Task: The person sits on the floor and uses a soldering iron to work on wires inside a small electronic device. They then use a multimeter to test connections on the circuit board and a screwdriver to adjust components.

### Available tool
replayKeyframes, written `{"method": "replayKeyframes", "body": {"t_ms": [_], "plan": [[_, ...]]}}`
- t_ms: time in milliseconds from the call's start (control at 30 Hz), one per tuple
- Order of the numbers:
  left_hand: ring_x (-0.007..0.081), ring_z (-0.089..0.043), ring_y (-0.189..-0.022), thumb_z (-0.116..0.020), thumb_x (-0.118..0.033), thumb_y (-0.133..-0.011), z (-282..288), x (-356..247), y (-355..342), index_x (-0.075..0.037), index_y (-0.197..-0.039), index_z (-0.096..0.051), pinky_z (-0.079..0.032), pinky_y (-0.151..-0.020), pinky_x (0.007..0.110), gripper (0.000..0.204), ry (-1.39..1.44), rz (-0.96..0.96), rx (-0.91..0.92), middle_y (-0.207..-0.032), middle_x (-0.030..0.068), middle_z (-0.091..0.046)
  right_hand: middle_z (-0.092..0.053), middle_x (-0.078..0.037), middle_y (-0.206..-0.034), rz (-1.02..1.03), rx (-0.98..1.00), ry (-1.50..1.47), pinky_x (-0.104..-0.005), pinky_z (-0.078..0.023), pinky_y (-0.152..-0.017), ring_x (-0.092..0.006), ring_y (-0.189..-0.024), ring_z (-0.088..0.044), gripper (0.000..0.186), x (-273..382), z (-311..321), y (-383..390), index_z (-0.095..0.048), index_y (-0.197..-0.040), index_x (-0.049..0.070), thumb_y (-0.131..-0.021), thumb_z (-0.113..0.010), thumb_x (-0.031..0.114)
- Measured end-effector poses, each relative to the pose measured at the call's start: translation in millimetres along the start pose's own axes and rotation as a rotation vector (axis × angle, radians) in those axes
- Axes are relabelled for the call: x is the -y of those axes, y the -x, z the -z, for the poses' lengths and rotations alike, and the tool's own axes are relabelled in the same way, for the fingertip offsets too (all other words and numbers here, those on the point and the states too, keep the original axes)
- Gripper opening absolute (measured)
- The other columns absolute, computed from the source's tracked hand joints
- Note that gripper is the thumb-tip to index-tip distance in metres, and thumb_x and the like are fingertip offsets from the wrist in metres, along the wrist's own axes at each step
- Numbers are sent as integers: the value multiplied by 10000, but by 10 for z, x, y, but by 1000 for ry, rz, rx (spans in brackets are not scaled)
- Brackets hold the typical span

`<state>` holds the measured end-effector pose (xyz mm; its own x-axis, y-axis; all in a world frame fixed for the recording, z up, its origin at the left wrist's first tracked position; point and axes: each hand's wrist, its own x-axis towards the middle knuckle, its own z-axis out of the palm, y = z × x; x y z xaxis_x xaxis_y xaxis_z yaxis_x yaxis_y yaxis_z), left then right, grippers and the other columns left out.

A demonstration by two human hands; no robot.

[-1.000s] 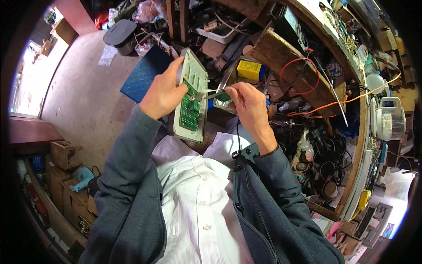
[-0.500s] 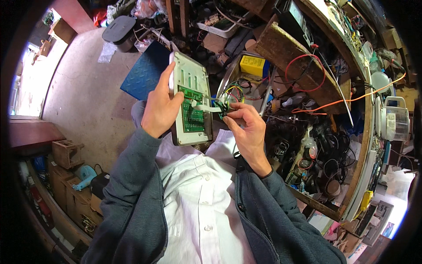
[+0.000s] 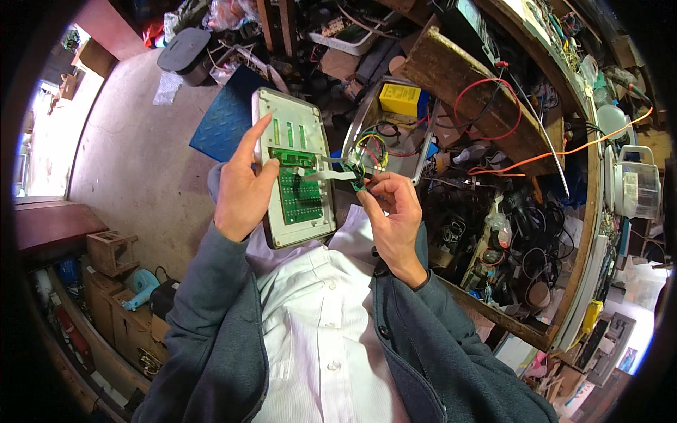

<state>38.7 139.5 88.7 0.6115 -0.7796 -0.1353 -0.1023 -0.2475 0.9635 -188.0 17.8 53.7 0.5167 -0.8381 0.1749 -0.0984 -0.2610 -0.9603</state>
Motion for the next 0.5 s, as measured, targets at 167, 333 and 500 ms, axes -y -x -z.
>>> {"method": "replayKeyframes", "body": {"t_ms": [167,333,500], "plan": [[88,-565,-797,-572,41,-936,32,26,21,-118,-1565,-479,-501,-747,268,655,-35,-48,-62,-1099,81,-698,-689,-94,-988,-161,32,41,-292,-611,-715,-171,-865,-722,163,61,68,101,-643,-991,-28,-998,-723,113],[105,-633,-981,-536,80,-964,88,-19,48,-78,-1600,-419,-519,-875,261,665,-67,14,0,-1283,104,-665,-720,-125,-1020,-851,134,-549,-329,-633,-682,-199,-851,-743,308,-8,52,27,-623,-1149,-37,-1077,-635,262],[105,-633,-979,-554,73,-958,101,-16,75,-86,-1595,-431,-519,-885,263,668,-106,20,-10,-1285,105,-666,-704,-118,-1099,-832,72,-797,-331,-654,-794,-231,-1003,-737,240,-133,-9,25,-608,-1234,-18,-1070,-629,156]]}}
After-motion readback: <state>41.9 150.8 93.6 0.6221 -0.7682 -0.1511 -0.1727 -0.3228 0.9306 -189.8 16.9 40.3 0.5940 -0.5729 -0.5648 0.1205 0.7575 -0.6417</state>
